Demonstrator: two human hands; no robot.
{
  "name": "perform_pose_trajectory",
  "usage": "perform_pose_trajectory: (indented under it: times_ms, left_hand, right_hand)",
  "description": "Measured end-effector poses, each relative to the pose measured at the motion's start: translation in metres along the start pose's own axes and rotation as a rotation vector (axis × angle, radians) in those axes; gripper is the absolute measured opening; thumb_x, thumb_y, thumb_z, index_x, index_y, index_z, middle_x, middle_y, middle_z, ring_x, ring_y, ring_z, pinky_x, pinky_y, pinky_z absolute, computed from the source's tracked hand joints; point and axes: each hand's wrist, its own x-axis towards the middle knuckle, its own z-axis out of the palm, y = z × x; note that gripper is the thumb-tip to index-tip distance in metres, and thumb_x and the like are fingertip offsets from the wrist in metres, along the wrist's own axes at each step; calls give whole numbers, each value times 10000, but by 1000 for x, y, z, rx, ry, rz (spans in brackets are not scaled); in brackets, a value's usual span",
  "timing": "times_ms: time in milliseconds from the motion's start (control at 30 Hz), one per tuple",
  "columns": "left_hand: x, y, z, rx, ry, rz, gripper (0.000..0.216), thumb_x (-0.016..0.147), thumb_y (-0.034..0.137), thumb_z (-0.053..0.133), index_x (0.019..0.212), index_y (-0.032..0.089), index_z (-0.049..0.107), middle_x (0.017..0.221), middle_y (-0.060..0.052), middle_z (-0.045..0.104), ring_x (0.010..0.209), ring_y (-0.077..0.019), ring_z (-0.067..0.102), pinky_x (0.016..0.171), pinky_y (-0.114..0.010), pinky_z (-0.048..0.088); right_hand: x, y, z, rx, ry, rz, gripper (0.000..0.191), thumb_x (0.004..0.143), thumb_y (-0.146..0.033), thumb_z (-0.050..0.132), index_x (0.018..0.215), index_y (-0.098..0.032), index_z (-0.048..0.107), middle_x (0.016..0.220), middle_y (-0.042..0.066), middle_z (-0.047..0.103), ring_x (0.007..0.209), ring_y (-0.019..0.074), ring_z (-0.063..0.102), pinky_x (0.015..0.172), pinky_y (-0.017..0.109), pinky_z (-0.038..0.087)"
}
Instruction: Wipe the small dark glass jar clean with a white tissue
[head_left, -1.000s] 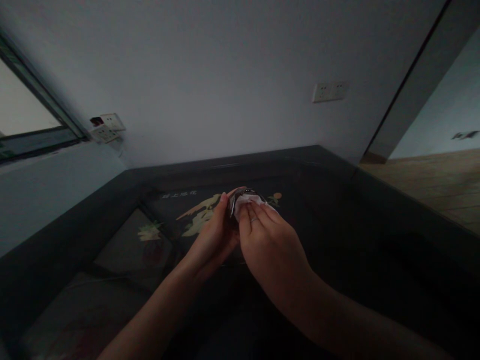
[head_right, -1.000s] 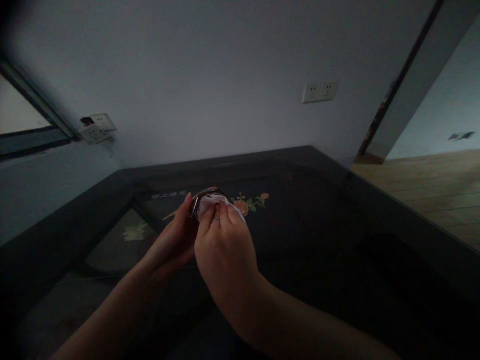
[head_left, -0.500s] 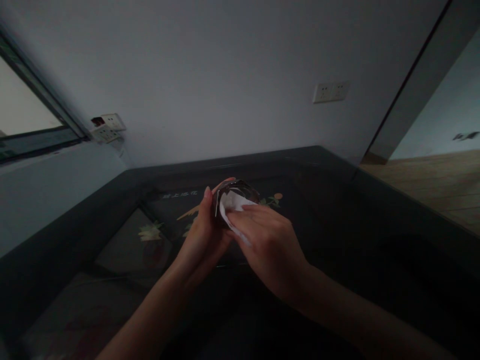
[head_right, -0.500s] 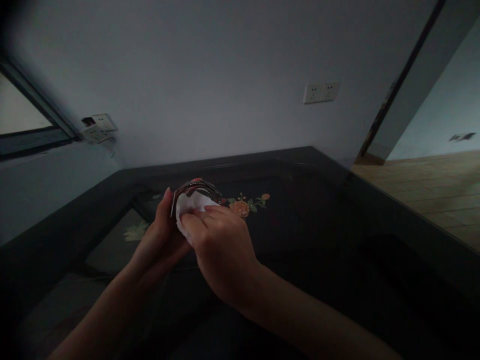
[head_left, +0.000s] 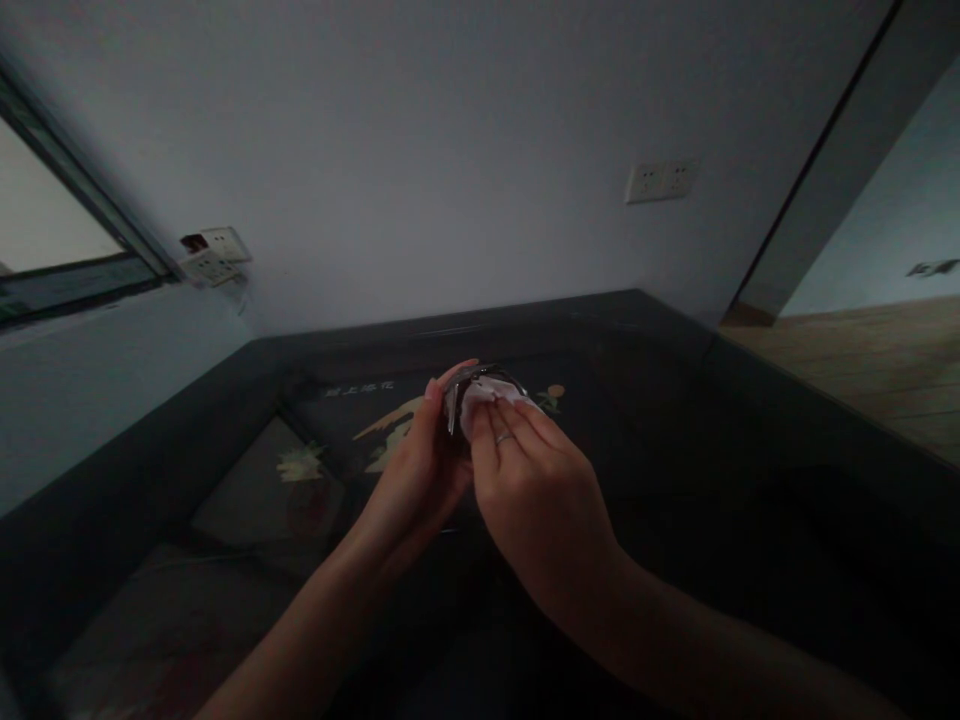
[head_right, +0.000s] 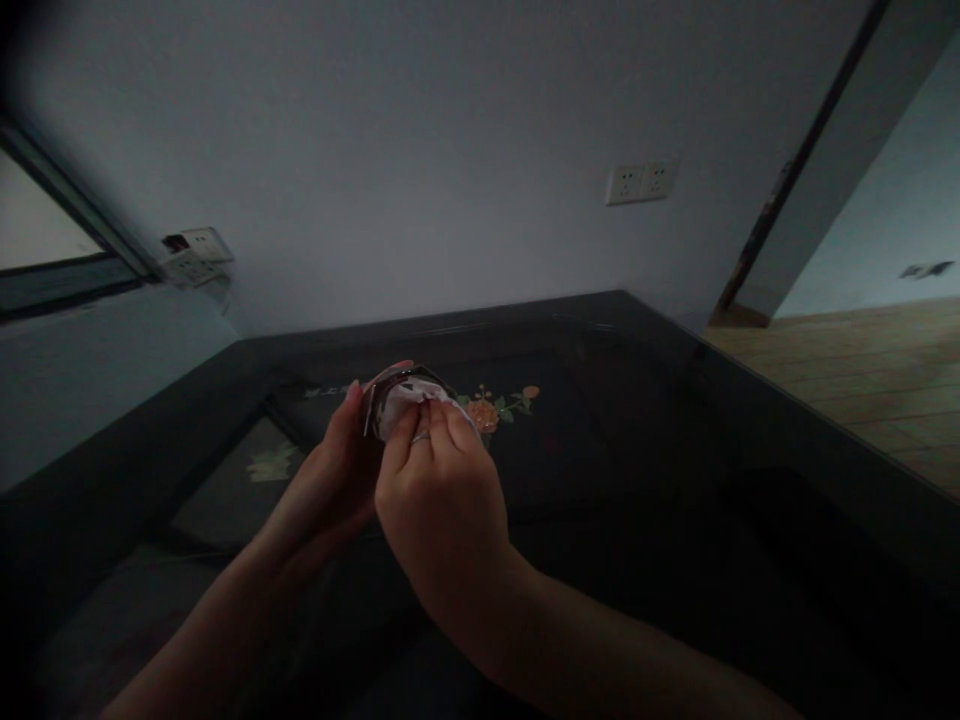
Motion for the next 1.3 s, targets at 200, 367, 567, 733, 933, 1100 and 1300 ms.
perform_pose_trajectory:
  times_ms: [200,367,567,733,933,1100,1300]
  left_hand:
    - [-5,8,-2,4,-31,17,395,983,414,351,1272,216,535,1079,-57,708,1085,-198,636,1002,-344,455]
    - [-7,14,-3,-12,-107,-92,457,940,470,436,1296,203,543,1109,-69,700,1090,-220,633,983,-343,467]
    - [-6,16,-4,-39,-123,-155,424,962,445,396,1222,183,606,1093,-69,705,1142,-217,606,1008,-328,446]
    - [-3,9,-4,-9,-107,-84,409,952,434,431,1257,203,577,1151,-57,687,1163,-213,593,1018,-328,439]
    - [-4,14,-6,27,-92,-77,431,979,447,349,1234,200,594,1070,-55,714,1099,-200,631,949,-302,478]
    - [-4,25,-14,120,-143,-120,446,956,505,380,1149,203,644,910,-45,738,928,-184,688,801,-255,513]
    - [0,29,-20,246,-194,-83,452,912,529,464,999,149,695,848,-71,735,819,-191,687,758,-260,508]
  right_hand:
    - [5,6,-10,198,112,-86,247,878,-2,482,791,-83,699,660,70,701,620,175,654,657,299,535]
    - [7,14,-9,440,152,-124,227,927,-44,461,883,-66,683,775,77,735,757,172,691,805,310,542]
    - [6,7,-8,331,87,-93,281,951,-74,415,1095,-12,649,1137,177,697,1101,223,646,1046,356,465]
    - [3,2,-8,183,-2,-11,319,931,-44,423,1181,40,602,1161,231,672,1136,269,630,1025,369,484]
    - [8,9,-5,391,6,-71,277,915,-91,486,1153,-2,597,1147,180,689,1121,229,632,1063,349,442]
    - [12,19,-5,490,14,-244,202,925,-118,472,1062,-53,604,1071,138,709,1050,202,648,1015,341,464]
    - [13,27,-8,516,17,-405,215,953,-119,428,973,-90,641,1004,107,732,993,171,664,979,307,484]
